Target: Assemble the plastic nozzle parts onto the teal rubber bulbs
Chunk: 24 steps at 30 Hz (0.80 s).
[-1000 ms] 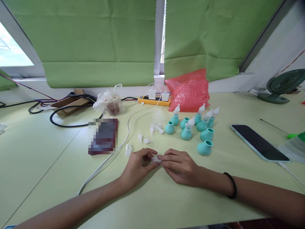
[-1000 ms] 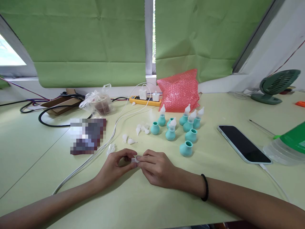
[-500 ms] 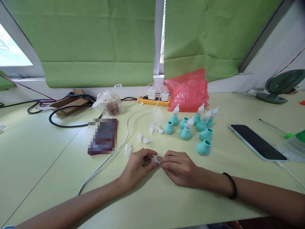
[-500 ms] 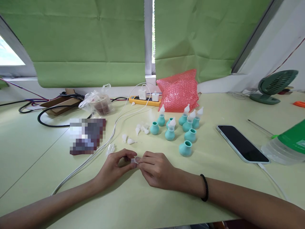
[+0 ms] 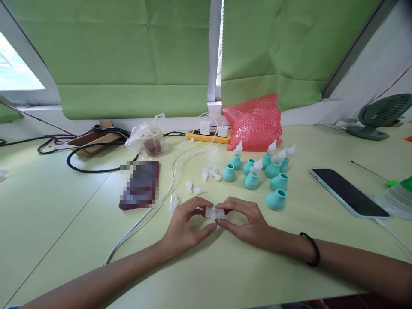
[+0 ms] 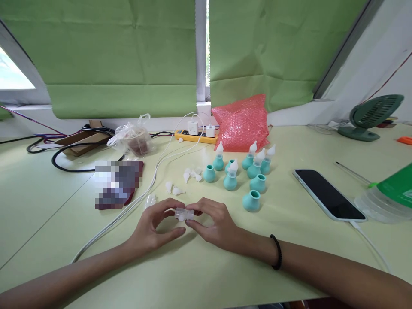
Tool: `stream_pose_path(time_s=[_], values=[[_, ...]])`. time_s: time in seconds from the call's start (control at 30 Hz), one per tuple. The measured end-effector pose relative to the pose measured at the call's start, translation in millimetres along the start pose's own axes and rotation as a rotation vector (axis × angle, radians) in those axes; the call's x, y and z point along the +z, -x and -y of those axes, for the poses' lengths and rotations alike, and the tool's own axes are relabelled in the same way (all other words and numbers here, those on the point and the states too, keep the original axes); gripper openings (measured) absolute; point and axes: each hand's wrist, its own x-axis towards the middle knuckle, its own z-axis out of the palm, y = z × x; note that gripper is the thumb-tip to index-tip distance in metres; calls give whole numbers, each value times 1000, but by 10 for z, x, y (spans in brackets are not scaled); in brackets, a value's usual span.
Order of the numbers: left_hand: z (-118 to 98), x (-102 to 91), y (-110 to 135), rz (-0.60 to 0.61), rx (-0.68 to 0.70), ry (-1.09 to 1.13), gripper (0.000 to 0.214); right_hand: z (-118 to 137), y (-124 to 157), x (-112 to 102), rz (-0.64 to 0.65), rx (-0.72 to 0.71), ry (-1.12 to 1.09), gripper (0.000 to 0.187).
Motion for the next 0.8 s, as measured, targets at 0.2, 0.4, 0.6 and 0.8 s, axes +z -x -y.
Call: stream_pose_path(time_s=[0.2, 0.4, 0.6, 0.8], values=[[-8, 1, -21, 100, -210, 89, 29, 12, 10, 2, -3, -39, -31, 20], [24, -4, -19, -5, -139, 62, 34, 0, 19, 19, -58, 35, -33, 19], [19, -34, 0, -100, 182, -290, 14, 32, -9, 9, -41, 121, -23, 15], [62, -48, -10, -61, 289, -477, 16, 68, -19, -12, -16, 88, 2, 12]])
